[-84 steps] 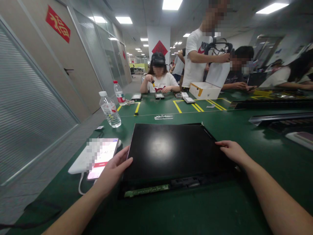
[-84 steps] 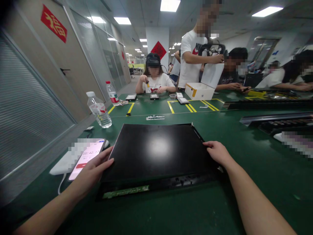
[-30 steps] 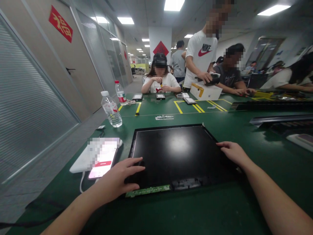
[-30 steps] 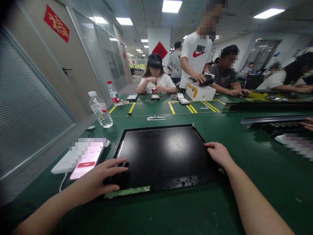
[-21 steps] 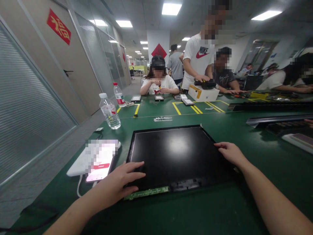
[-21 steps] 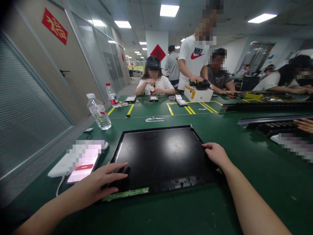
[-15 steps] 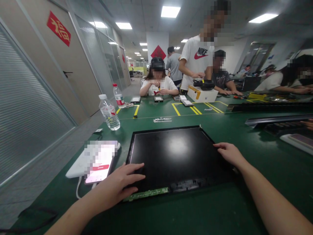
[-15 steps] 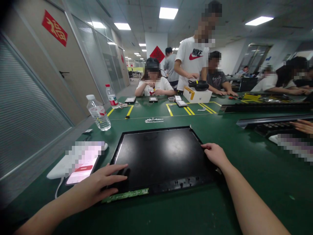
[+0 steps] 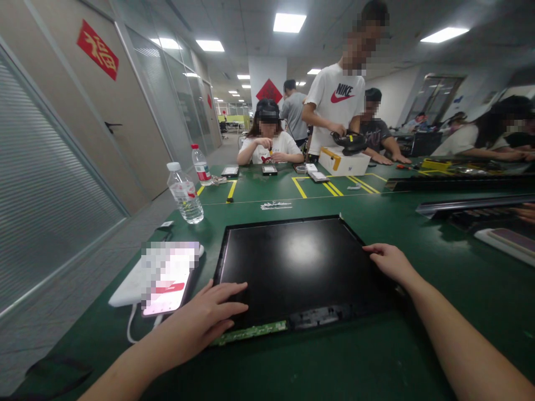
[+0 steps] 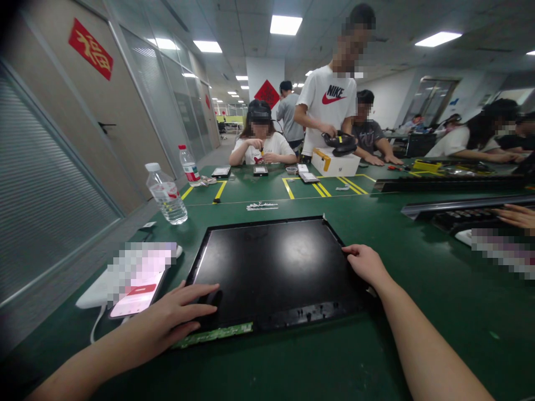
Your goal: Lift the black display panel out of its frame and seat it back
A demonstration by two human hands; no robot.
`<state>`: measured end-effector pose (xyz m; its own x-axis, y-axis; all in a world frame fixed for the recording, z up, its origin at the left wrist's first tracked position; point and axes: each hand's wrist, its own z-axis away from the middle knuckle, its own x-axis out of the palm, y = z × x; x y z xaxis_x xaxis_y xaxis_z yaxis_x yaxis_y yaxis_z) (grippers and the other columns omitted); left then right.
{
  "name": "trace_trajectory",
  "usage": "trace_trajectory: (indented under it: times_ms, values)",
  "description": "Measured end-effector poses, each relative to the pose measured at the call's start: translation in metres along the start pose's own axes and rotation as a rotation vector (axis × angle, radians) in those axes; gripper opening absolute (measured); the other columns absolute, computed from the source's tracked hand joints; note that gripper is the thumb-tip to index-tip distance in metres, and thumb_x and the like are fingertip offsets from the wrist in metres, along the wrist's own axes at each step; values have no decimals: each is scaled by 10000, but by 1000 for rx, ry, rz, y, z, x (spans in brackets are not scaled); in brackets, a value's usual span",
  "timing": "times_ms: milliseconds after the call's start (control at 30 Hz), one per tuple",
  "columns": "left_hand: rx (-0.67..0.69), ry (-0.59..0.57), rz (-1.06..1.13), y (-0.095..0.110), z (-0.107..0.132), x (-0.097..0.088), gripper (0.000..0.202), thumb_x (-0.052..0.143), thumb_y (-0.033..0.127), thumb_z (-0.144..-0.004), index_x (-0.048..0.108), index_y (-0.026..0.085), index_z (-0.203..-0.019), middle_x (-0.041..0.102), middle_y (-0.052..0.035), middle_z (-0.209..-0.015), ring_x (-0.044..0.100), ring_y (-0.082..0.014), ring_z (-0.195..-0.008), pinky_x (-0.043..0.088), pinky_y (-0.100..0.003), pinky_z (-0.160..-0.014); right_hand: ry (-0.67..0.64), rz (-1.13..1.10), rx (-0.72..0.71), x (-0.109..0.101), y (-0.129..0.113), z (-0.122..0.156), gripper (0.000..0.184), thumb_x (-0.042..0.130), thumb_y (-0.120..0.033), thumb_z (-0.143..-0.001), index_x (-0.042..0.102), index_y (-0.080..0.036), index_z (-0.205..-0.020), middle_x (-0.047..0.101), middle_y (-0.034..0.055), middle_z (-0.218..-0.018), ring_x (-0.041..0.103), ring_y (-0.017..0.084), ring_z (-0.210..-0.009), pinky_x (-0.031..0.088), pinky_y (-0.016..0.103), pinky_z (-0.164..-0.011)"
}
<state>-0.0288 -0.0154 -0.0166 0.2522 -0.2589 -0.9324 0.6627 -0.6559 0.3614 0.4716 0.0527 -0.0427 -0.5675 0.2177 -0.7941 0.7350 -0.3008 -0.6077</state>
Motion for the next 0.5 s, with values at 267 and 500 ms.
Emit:
trace_trajectory:
  times_ms: [267, 500]
  values:
    - [-152, 198, -58, -9, -4, 1, 475, 646, 408, -906, 661, 309, -1370, 527, -110, -1549, 537, -364, -1370, 464, -561, -1106, 12, 5, -18, 3, 9, -4, 374, 549, -113, -745, 825, -199, -982, 789, 61, -941, 721, 201, -876, 523, 272, -834]
    - [-382, 291, -221, -23, -8, 10, 514, 463, 352, -954, 650, 87, -1353, 533, -241, -1507, 526, -399, -1370, 437, -595, -1118, -5, 8, -21, 4, 11, -6, 376, 545, -120, -745, 812, -196, -998, 792, 44, -942, 721, 201, -884, 521, 276, -834]
